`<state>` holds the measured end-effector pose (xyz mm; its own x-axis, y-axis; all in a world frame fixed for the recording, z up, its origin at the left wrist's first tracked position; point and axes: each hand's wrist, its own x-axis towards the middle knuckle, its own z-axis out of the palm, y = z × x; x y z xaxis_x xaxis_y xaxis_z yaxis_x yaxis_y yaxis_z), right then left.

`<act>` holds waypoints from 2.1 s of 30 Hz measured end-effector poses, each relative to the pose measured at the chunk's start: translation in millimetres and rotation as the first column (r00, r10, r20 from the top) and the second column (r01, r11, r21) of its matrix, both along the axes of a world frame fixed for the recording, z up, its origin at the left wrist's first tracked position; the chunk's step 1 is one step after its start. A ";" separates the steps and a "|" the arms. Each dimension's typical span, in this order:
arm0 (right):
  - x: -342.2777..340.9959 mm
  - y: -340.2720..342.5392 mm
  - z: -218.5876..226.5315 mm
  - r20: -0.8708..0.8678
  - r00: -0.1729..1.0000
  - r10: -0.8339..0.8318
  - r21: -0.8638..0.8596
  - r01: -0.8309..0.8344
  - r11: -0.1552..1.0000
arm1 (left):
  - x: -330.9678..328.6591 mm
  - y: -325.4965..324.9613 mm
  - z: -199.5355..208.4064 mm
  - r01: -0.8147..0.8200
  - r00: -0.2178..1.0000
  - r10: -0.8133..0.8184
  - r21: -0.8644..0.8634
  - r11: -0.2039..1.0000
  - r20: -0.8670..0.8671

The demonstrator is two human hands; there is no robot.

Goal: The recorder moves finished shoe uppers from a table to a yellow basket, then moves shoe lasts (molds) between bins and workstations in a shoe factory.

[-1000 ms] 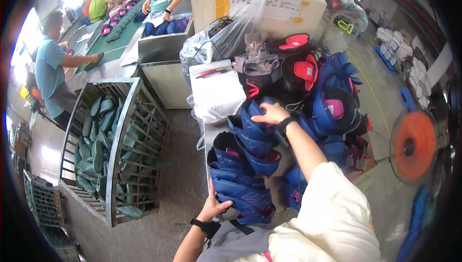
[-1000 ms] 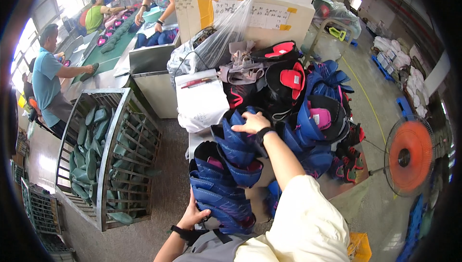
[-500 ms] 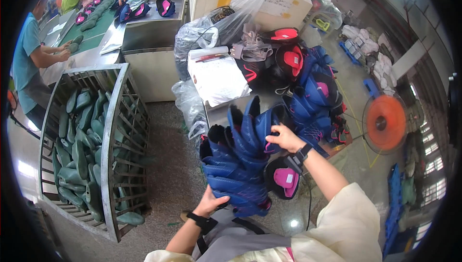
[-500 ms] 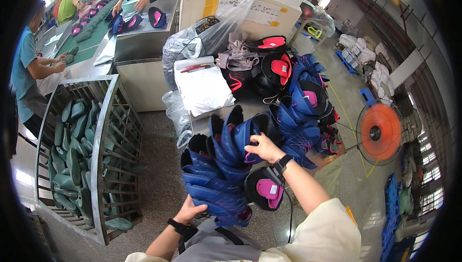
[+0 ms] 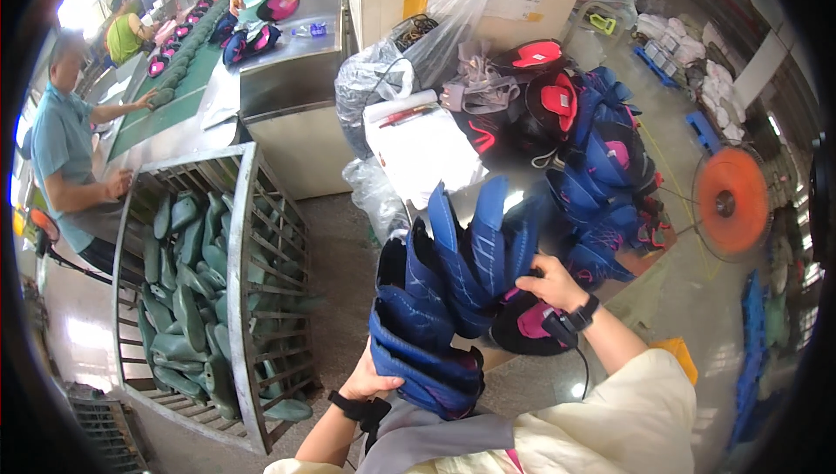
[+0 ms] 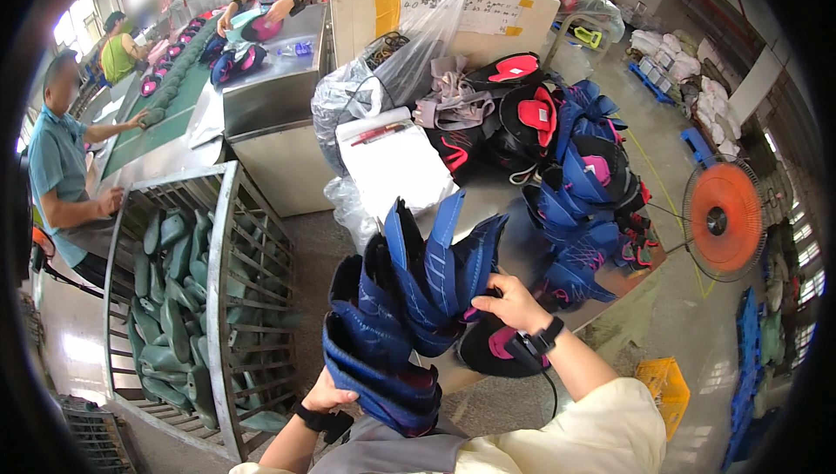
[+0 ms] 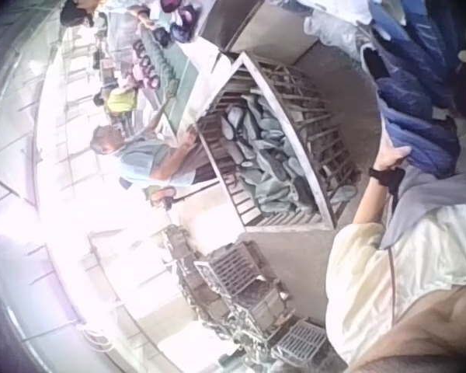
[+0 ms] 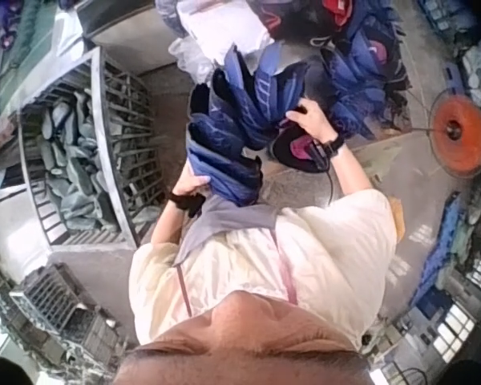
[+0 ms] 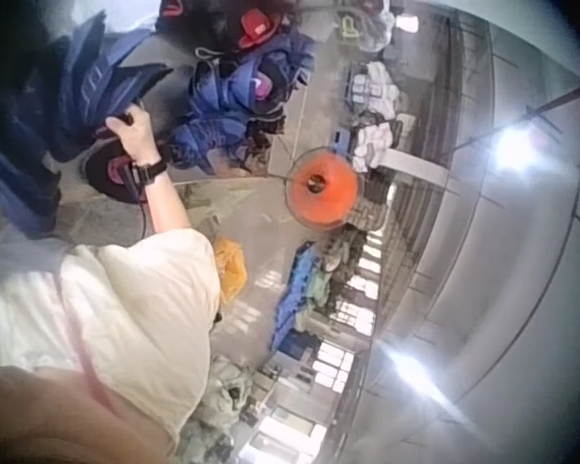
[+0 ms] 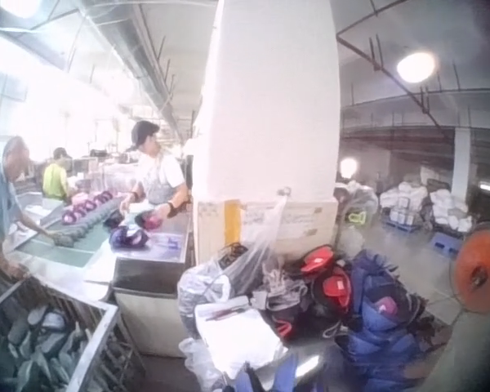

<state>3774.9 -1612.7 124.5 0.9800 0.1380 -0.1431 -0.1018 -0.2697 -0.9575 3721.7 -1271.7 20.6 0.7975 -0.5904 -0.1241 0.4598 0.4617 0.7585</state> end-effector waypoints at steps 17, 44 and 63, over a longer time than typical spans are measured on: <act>228.0 139.2 118.9 0.515 0.853 -0.088 0.212 -0.028 0.977 | 253.0 126.3 179.4 -0.354 0.789 0.265 0.058 0.934 0.554; 682.8 385.3 174.6 0.916 0.389 0.095 -0.046 -0.133 0.990 | 659.1 303.8 166.8 -0.830 0.152 0.533 -0.185 0.526 0.832; 864.2 346.4 10.4 0.513 0.854 0.086 -0.443 0.178 0.879 | 803.8 303.4 47.9 -0.753 0.653 0.193 0.600 0.271 0.732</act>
